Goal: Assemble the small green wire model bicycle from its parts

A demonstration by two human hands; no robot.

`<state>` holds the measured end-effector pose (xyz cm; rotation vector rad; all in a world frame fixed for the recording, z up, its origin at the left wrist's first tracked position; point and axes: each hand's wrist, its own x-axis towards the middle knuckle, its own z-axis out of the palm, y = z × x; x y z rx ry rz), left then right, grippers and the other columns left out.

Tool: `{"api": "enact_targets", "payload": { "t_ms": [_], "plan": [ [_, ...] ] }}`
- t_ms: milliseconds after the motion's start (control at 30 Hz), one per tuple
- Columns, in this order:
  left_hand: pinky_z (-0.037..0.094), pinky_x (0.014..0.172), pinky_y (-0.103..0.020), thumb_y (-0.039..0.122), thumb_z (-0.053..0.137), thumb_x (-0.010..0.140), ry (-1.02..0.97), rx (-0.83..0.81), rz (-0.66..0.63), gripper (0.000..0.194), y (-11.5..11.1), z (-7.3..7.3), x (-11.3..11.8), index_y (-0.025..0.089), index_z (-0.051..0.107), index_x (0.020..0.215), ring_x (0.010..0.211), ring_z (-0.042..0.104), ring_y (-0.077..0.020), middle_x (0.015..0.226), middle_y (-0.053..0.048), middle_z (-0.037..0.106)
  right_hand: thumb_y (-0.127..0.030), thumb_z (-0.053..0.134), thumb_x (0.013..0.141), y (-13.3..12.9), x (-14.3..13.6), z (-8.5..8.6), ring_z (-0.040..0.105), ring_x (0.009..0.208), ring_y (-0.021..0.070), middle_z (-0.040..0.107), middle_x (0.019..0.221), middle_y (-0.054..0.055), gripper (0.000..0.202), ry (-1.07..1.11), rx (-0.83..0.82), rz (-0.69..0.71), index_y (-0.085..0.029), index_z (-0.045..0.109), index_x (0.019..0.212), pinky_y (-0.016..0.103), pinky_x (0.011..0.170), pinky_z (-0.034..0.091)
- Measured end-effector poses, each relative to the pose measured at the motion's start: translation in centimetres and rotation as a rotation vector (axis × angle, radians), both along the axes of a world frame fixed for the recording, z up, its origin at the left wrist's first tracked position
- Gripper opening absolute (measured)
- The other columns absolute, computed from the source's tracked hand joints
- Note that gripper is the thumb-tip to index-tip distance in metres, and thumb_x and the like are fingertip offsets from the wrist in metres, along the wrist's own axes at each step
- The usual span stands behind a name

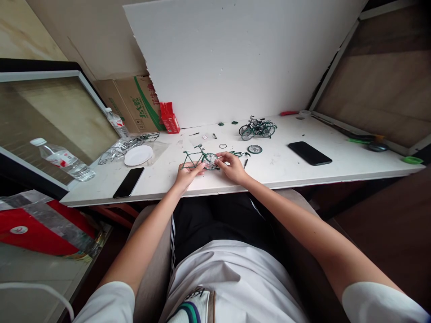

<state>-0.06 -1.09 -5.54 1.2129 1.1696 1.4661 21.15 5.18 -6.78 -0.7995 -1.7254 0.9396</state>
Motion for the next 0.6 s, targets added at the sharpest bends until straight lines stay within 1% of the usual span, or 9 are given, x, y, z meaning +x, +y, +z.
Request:
{"api": "enact_targets", "payload": {
  "t_ms": [167, 300, 400, 500, 600],
  "plan": [
    [0.066, 0.076, -0.034, 0.051, 0.095, 0.069, -0.004, -0.006, -0.014, 0.052, -0.05, 0.08, 0.00, 0.013, 0.083, 0.102, 0.092, 0.080, -0.0268, 0.102, -0.014, 0.083, -0.052, 0.070, 0.091, -0.03, -0.03, 0.06, 0.071, 0.089, 0.0231, 0.076, 0.092, 0.008, 0.042, 0.013, 0.000, 0.006, -0.019, 0.068, 0.117, 0.036, 0.082, 0.056],
    [0.067, 0.075, -0.035, 0.052, 0.096, 0.068, -0.017, -0.016, 0.004, 0.054, 0.11, -0.08, -0.01, 0.012, 0.082, 0.101, 0.088, 0.081, -0.0271, 0.098, -0.014, 0.083, -0.053, 0.071, 0.090, -0.12, -0.07, 0.11, 0.072, 0.088, 0.0232, 0.077, 0.092, 0.007, 0.042, 0.009, -0.012, 0.008, -0.019, 0.069, 0.116, 0.036, 0.080, 0.056],
    [0.068, 0.075, -0.036, 0.052, 0.096, 0.068, -0.034, -0.022, 0.020, 0.055, 0.20, -0.20, 0.01, 0.011, 0.080, 0.100, 0.085, 0.081, -0.0262, 0.097, -0.014, 0.083, -0.052, 0.071, 0.090, -0.11, -0.06, 0.09, 0.072, 0.087, 0.0228, 0.077, 0.091, 0.007, 0.042, 0.008, -0.011, 0.000, -0.019, 0.069, 0.116, 0.036, 0.083, 0.056],
    [0.068, 0.075, -0.036, 0.051, 0.096, 0.068, -0.039, -0.027, 0.027, 0.056, 0.21, -0.25, 0.05, 0.010, 0.079, 0.102, 0.084, 0.081, -0.0261, 0.097, -0.014, 0.083, -0.051, 0.071, 0.090, -0.12, -0.02, 0.09, 0.072, 0.086, 0.0222, 0.077, 0.090, 0.007, 0.042, 0.008, -0.011, -0.005, -0.018, 0.069, 0.115, 0.037, 0.084, 0.056],
    [0.069, 0.076, -0.037, 0.051, 0.095, 0.068, -0.024, -0.018, 0.022, 0.055, 0.17, -0.24, 0.06, 0.010, 0.079, 0.101, 0.085, 0.081, -0.0263, 0.095, -0.014, 0.082, -0.051, 0.072, 0.090, -0.15, 0.00, 0.10, 0.072, 0.086, 0.0226, 0.077, 0.090, 0.008, 0.042, 0.004, -0.021, -0.011, -0.018, 0.069, 0.115, 0.036, 0.081, 0.057]
  ]
}}
